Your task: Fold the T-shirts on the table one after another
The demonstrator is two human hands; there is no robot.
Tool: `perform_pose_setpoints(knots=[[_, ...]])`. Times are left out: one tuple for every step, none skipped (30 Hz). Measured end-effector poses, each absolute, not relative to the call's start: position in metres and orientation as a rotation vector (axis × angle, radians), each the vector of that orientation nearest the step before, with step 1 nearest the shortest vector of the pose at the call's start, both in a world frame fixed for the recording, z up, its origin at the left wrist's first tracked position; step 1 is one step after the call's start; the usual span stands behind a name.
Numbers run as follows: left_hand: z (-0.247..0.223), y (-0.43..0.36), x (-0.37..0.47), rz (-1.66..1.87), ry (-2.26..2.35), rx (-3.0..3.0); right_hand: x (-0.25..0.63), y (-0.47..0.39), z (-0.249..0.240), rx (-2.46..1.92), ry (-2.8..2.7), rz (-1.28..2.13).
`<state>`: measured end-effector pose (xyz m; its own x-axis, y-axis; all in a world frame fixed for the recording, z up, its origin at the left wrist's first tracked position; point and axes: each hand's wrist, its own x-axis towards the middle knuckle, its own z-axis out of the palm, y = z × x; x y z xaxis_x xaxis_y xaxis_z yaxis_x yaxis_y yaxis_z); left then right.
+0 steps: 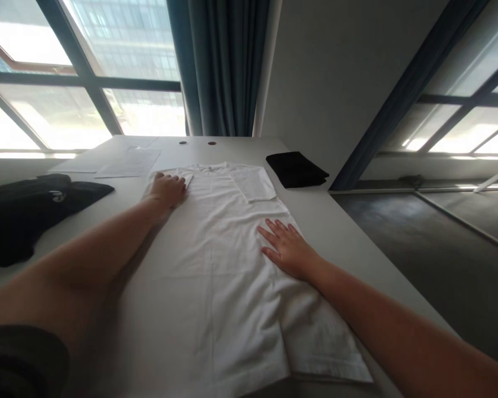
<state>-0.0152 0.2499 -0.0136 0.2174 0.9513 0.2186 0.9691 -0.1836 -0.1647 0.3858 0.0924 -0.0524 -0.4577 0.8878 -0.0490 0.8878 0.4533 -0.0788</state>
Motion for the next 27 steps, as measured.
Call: perform_pose_setpoints(knots=[[-0.012, 0.226, -0.01, -0.093, -1.746, -2.263, 0.386, 0.093, -0.052, 1.624, 2.675, -0.126], [-0.012, 0.199, -0.006, -0.104, -1.673, -2.307, 0.386, 0.093, -0.053, 1.617, 2.673, -0.112], [-0.013, 0.17, -0.003, -0.132, -1.596, -2.356, 0.387, 0.093, -0.053, 1.61, 2.673, -0.101], [-0.017, 0.139, -0.002, -0.169, -1.555, -2.397, 0.388, 0.093, -0.054, 1.603, 2.674, -0.092], [-0.022, 0.107, -0.003, -0.188, -1.519, -2.463, 0.389, 0.094, -0.054, 1.599, 2.677, -0.084], [-0.027, 0.077, -0.006, -0.182, -1.471, -2.553, 0.39, 0.093, -0.054, 1.599, 2.681, -0.076], [-0.032, 0.048, -0.011, -0.168, -1.425, -2.636, 0.39, 0.091, -0.052, 1.6, 2.687, -0.067], [-0.037, 0.022, -0.018, -0.169, -1.412, -2.677, 0.389, 0.088, -0.05, 1.594, 2.703, -0.053], [-0.042, -0.002, -0.025, -0.178, -1.422, -2.682, 0.388, 0.081, -0.047, 1.56, 2.74, -0.038], [-0.044, -0.023, -0.032, -0.175, -1.433, -2.671, 0.385, 0.072, -0.044, 1.484, 2.8, -0.025], [-0.046, -0.042, -0.039, -0.17, -1.452, -2.636, 0.382, 0.06, -0.04, 1.381, 2.874, -0.017], [-0.047, -0.058, -0.045, -0.17, -1.458, -2.597, 0.378, 0.045, -0.038, 1.236, 2.957, -0.018], [-0.047, -0.073, -0.049, -0.163, -1.448, -2.574, 0.374, 0.03, -0.036, 1.096, 3.027, -0.035], [-0.046, -0.086, -0.052, -0.161, -1.422, -2.566, 0.371, 0.014, -0.035, 1.018, 3.067, -0.062], [-0.046, -0.097, -0.054, -0.17, -1.396, -2.561, 0.368, -0.002, -0.036, 0.967, 3.089, -0.096], [-0.046, -0.107, -0.055, -0.182, -1.38, -2.553, 0.368, -0.015, -0.037, 0.951, 3.094, -0.129], [-0.046, -0.115, -0.056, -0.2, -1.371, -2.543, 0.368, -0.027, -0.038, 0.968, 3.088, -0.156], [-0.046, -0.12, -0.058, -0.218, -1.371, -2.53, 0.371, -0.036, -0.04, 0.992, 3.079, -0.179], [-0.047, -0.124, -0.059, -0.232, -1.376, -2.518, 0.375, -0.042, -0.041, 1.022, 3.071, -0.196], [-0.049, -0.126, -0.061, -0.241, -1.381, -2.514, 0.381, -0.047, -0.042, 1.053, 3.066, -0.209], [-0.05, -0.127, -0.063, -0.244, -1.384, -2.516, 0.387, -0.05, -0.042, 1.079, 3.066, -0.216], [-0.051, -0.127, -0.065, -0.246, -1.384, -2.522, 0.395, -0.053, -0.041, 1.097, 3.068, -0.219], [-0.052, -0.126, -0.068, -0.246, -1.383, -2.529, 0.403, -0.055, -0.041, 1.108, 3.069, -0.216], [-0.053, -0.125, -0.069, -0.246, -1.381, -2.535, 0.41, -0.056, -0.04, 1.116, 3.068, -0.21], [-0.053, -0.125, -0.071, -0.246, -1.376, -2.537, 0.418, -0.057, -0.039, 1.116, 3.065, -0.202], [-0.053, -0.124, -0.072, -0.245, -1.372, -2.535, 0.424, -0.059, -0.039, 1.105, 3.063, -0.2], [-0.053, -0.124, -0.073, -0.245, -1.368, -2.529, 0.43, -0.06, -0.038, 1.087, 3.058, -0.204]])
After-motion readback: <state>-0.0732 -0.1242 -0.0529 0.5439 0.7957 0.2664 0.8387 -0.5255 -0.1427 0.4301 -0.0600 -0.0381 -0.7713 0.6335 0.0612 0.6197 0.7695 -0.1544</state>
